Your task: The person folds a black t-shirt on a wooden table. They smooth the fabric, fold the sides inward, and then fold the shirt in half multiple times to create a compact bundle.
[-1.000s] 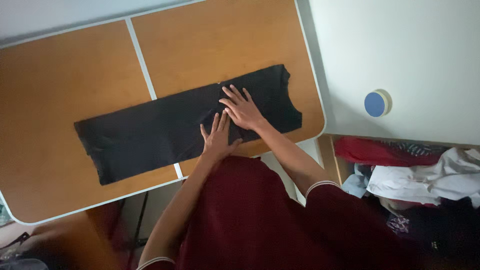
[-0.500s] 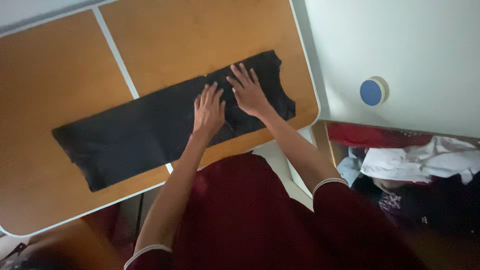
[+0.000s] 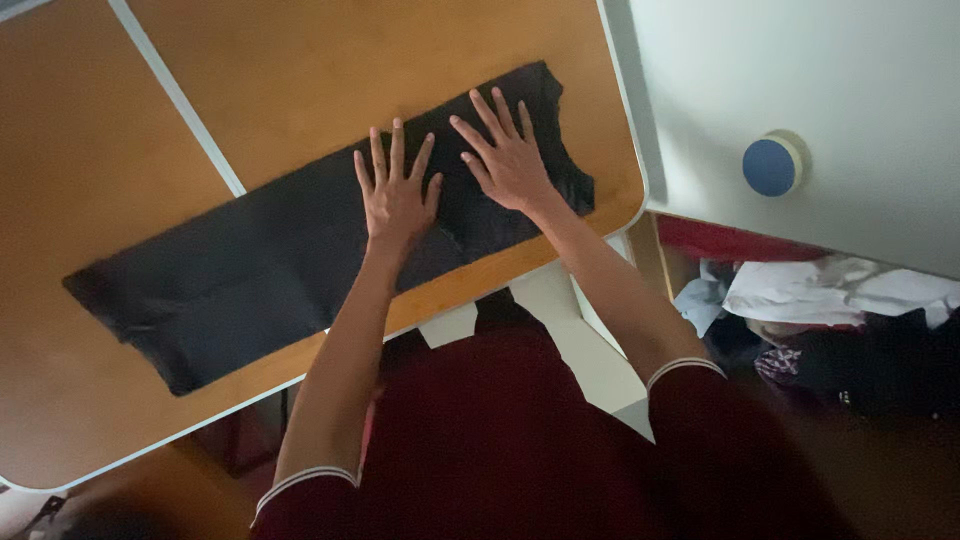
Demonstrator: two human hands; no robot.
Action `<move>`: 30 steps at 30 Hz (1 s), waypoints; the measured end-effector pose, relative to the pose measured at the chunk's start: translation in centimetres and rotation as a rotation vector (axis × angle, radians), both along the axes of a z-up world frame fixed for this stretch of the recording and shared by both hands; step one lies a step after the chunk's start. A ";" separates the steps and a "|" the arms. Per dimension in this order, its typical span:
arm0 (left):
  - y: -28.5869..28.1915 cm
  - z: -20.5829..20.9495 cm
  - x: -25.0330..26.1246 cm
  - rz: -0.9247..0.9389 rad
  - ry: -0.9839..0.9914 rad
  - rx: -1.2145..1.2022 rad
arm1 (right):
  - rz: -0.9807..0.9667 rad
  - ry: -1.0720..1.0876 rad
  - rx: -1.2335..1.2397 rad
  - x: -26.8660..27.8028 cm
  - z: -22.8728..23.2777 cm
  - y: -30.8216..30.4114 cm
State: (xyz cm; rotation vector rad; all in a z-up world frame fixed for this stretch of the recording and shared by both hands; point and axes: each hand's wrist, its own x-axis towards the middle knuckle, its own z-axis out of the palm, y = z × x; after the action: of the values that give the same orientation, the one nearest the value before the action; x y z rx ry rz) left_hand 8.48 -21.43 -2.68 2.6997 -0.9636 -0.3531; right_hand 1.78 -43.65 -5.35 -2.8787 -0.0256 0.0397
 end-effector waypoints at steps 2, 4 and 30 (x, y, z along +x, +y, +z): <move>-0.2 -0.3 0.2 0.004 -0.007 -0.010 | 0.001 -0.048 -0.063 0.3 -0.4 -0.8; -0.3 -0.7 0.1 -0.002 -0.022 -0.007 | -0.110 -0.031 -0.082 0.6 -0.8 -1.8; -0.3 -0.6 -1.5 -0.025 -0.132 -0.042 | -0.219 -0.142 0.135 -11.1 0.4 7.2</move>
State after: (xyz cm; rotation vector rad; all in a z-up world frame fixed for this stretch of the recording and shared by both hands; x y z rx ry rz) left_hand 6.96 -21.68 -3.28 2.7027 -1.0284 -0.1591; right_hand -9.37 -36.46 -4.91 -2.7261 0.2498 -0.2007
